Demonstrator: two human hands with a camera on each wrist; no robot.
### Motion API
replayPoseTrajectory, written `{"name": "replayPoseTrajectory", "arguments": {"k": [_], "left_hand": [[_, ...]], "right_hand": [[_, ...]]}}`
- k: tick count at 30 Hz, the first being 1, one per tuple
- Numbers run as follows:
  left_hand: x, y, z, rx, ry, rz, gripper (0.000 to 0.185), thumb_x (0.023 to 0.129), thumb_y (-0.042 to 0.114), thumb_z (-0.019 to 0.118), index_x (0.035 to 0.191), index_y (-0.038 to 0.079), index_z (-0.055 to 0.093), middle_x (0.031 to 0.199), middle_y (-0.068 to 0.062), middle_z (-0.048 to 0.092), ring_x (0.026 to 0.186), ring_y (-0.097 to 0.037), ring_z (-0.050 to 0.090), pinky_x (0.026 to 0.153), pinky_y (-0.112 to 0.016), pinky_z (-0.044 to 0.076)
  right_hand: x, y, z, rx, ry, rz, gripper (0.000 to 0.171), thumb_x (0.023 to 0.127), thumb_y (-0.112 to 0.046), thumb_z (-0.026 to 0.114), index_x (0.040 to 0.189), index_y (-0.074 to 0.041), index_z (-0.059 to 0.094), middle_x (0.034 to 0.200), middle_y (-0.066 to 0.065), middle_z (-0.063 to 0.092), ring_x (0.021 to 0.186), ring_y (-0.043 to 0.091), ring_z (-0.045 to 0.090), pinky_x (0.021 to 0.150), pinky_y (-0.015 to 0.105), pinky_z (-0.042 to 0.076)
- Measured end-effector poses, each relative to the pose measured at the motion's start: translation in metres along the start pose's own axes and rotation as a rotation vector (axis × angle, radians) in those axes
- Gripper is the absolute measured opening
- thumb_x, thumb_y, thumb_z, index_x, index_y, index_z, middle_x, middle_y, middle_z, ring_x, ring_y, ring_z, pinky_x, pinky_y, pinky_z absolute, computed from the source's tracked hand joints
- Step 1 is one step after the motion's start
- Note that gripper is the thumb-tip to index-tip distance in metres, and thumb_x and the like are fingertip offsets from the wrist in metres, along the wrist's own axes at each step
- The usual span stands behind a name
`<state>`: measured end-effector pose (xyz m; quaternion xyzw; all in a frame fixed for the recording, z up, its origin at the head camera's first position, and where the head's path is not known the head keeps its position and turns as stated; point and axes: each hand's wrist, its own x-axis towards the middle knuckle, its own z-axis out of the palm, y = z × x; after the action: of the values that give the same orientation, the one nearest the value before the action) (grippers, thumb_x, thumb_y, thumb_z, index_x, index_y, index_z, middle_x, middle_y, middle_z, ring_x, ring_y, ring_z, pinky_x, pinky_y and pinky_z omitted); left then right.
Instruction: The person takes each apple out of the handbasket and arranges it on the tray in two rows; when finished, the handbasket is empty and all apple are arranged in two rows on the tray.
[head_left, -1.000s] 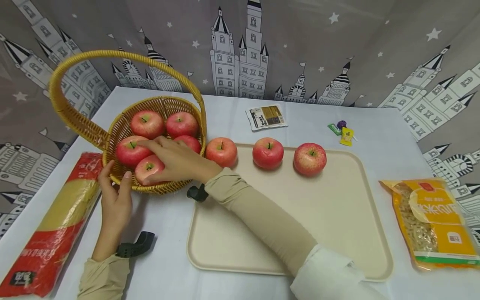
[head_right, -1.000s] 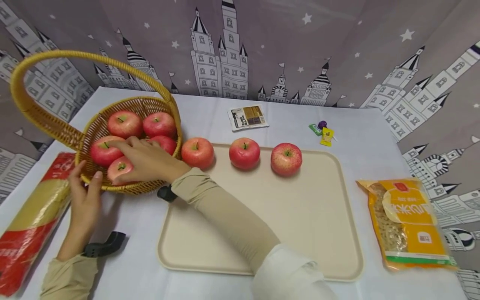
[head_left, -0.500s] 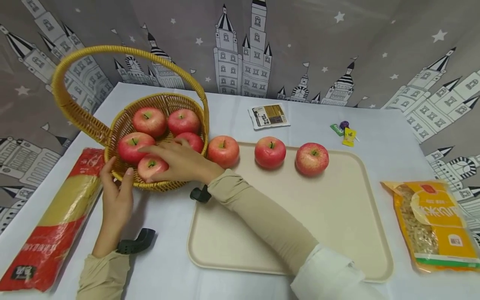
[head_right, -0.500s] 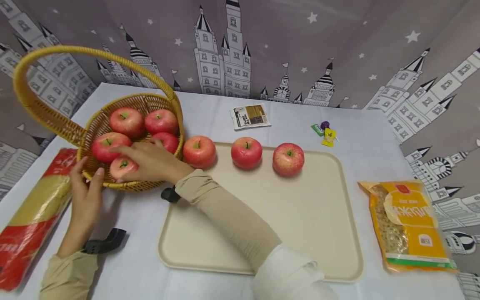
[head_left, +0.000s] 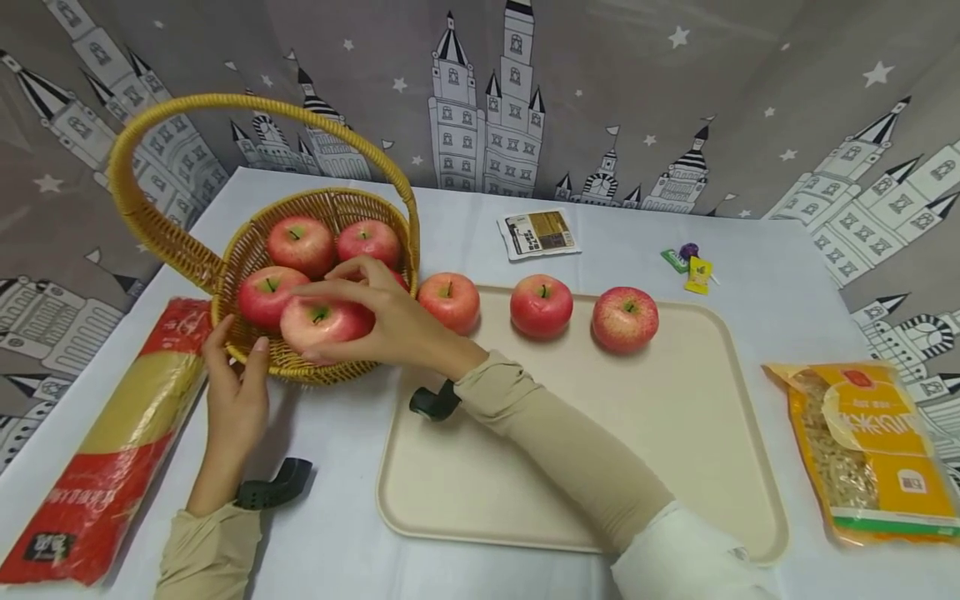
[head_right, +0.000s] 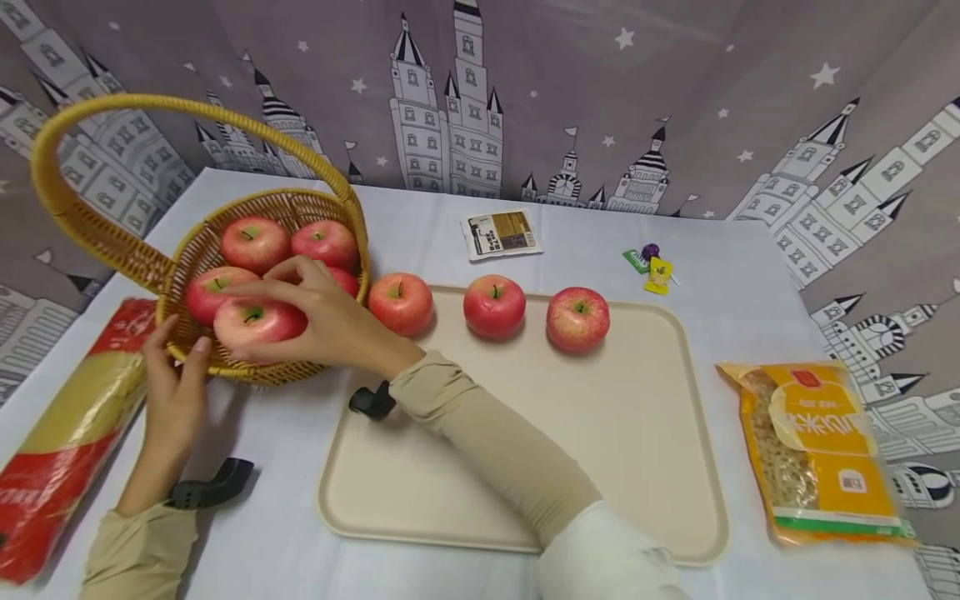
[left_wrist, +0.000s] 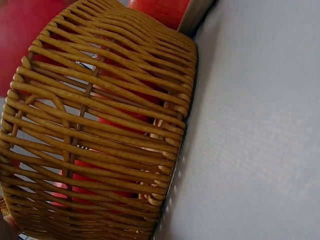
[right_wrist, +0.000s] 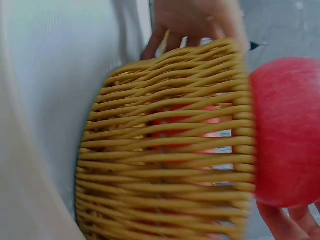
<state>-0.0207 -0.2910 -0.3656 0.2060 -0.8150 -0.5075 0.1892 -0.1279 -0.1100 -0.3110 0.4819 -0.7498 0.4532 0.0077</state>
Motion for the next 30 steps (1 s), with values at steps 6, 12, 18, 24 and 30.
{"name": "replayPoseTrajectory", "arguments": {"k": [6, 12, 18, 24, 30], "left_hand": [[0.0, 0.003, 0.0, 0.006, 0.007, 0.001, 0.054, 0.095, 0.026, 0.04, 0.143, 0.02, 0.015, 0.151, -0.007, 0.015, 0.138, -0.026, 0.018, 0.111, -0.051, 0.017], [-0.001, 0.002, 0.001, 0.014, 0.0, -0.011, 0.054, 0.095, 0.028, 0.039, 0.143, 0.02, 0.015, 0.151, -0.007, 0.013, 0.139, -0.023, 0.015, 0.111, -0.051, 0.016], [-0.001, 0.003, 0.0, 0.022, 0.008, -0.025, 0.054, 0.095, 0.028, 0.039, 0.143, 0.022, 0.015, 0.151, -0.006, 0.014, 0.138, -0.025, 0.017, 0.111, -0.051, 0.017], [0.0, 0.003, -0.001, 0.012, 0.004, -0.03, 0.054, 0.095, 0.026, 0.039, 0.143, 0.02, 0.015, 0.151, -0.007, 0.014, 0.139, -0.024, 0.016, 0.112, -0.049, 0.015], [0.0, 0.004, 0.0, 0.017, -0.007, -0.026, 0.054, 0.095, 0.027, 0.039, 0.143, 0.02, 0.014, 0.151, -0.007, 0.013, 0.139, -0.024, 0.016, 0.111, -0.05, 0.015]], "right_hand": [[-0.02, -0.008, -0.024, 0.07, 0.038, -0.027, 0.049, 0.066, -0.031, 0.08, 0.11, -0.018, 0.065, 0.119, 0.002, 0.041, 0.115, 0.006, 0.035, 0.099, 0.016, 0.032], [-0.056, -0.004, -0.058, 0.082, 0.088, -0.029, 0.048, 0.063, -0.027, 0.082, 0.107, -0.015, 0.067, 0.119, 0.004, 0.044, 0.113, 0.011, 0.039, 0.095, 0.023, 0.039], [-0.105, 0.015, -0.109, 0.061, 0.212, 0.099, 0.046, 0.063, -0.011, 0.081, 0.106, -0.008, 0.067, 0.119, 0.008, 0.047, 0.114, 0.014, 0.04, 0.092, 0.028, 0.039], [-0.159, 0.04, -0.174, 0.084, 0.468, 0.206, 0.041, 0.066, 0.013, 0.069, 0.106, 0.007, 0.063, 0.115, 0.006, 0.049, 0.111, 0.015, 0.042, 0.092, 0.016, 0.04], [-0.217, 0.072, -0.23, -0.037, 0.647, 0.401, 0.04, 0.073, 0.005, 0.068, 0.113, 0.002, 0.062, 0.114, -0.002, 0.045, 0.111, 0.013, 0.04, 0.087, 0.008, 0.042]]}}
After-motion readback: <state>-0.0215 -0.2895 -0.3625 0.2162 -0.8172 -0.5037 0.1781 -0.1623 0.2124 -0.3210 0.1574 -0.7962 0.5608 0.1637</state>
